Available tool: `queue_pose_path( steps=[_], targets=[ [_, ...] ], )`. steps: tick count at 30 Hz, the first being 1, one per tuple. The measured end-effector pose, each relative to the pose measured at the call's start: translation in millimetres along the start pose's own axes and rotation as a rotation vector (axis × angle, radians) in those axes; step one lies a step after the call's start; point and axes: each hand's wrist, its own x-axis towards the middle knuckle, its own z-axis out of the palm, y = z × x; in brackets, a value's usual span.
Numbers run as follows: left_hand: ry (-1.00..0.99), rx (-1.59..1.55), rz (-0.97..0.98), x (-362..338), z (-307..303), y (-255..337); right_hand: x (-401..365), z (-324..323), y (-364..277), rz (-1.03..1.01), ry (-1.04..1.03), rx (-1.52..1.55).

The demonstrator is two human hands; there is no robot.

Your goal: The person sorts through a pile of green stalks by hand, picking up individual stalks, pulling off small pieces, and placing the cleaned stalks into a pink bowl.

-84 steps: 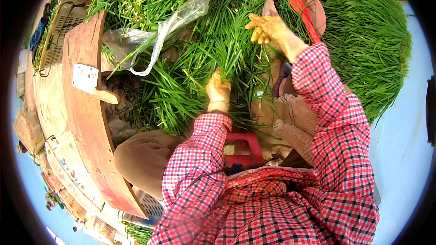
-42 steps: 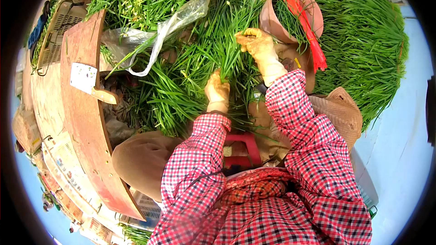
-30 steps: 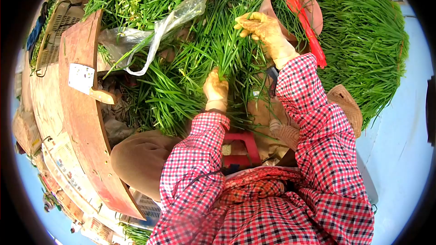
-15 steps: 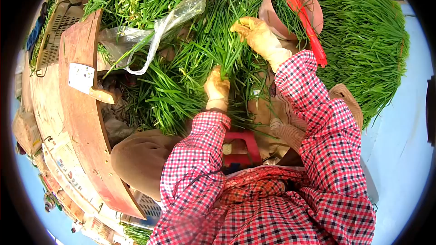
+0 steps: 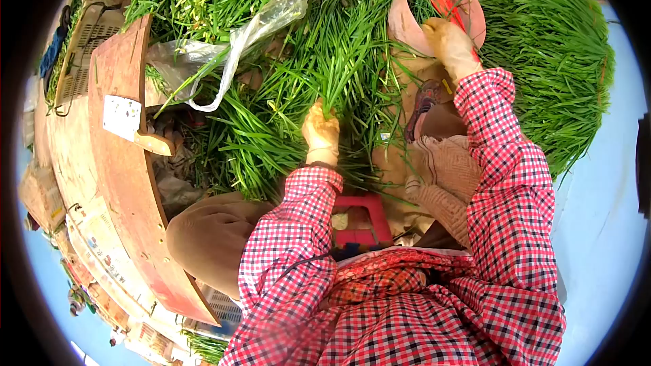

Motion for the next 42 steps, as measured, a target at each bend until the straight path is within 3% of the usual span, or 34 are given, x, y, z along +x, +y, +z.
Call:
queue_pose_path(
  steps=[3, 5, 7, 8, 11, 12, 14, 15, 18, 22, 24, 25, 26, 27, 29, 32, 35, 38, 40, 42],
  targets=[
    [0.012, 0.175, 0.131, -1, -2, -1, 0, 3, -55, 0.205, -0.240, 0.535],
    [0.010, 0.537, 0.333, 1, -11, 3, 2, 5, -77, 0.438, -0.351, 0.971],
    [-0.018, 0.372, 0.168, -1, -12, 13, 24, 40, -52, 0.352, -0.539, 1.218],
    [-0.033, 0.292, 0.084, -2, -13, 16, 43, 68, -18, 0.250, -0.790, 1.515],
    [0.067, 0.369, 0.300, -2, -13, 20, 26, 59, -67, 0.554, -0.573, 1.216],
    [0.048, 0.418, 0.351, 1, -14, 16, 18, 67, -71, 0.495, -0.468, 1.207],
    [0.051, 0.219, 0.219, -1, -11, 10, 14, 83, -76, 0.382, -0.277, 1.358],
    [0.044, 0.173, 0.192, -1, -11, 11, 2, 59, -103, 0.358, -0.169, 1.317],
    [0.036, 0.074, 0.155, -1, -11, 9, -2, 39, -118, 0.452, -0.465, 1.513],
    [0.021, -0.141, 0.083, 0, -6, -7, -6, 47, -119, 0.306, -0.440, 1.712],
    [0.014, -0.361, -0.034, 2, -4, -14, -3, 48, -116, 0.415, -0.517, 1.694],
    [0.032, -0.323, 0.012, 3, -3, -18, 0, 50, -115, 0.469, -0.555, 1.683],
    [0.052, -0.285, 0.057, 3, -2, -21, -1, 55, -111, 0.399, -0.563, 1.719],
    [0.093, -0.079, 0.219, 3, -5, -14, -4, 52, -114, 0.368, -0.506, 1.760],
    [0.108, 0.087, 0.337, 1, -9, 0, -12, 45, -121, 0.306, -0.389, 1.837],
    [0.055, 0.117, 0.282, 0, -14, 20, -12, 48, -107, 0.258, -0.586, 1.826],
    [0.054, 0.322, 0.329, 3, -16, 18, -15, 40, -112, 0.339, -0.476, 1.838],
    [0.013, 0.075, 0.221, 6, -16, 19, -19, 34, -114, 0.289, -0.399, 1.783],
    [-0.133, -0.318, 0.036, 12, -15, 3, -20, 32, -116, 0.246, -0.247, 1.702],
    [-0.267, -0.675, -0.149, 17, -17, -14, -20, 15, -115, 0.039, -0.136, 1.545]
  ],
)
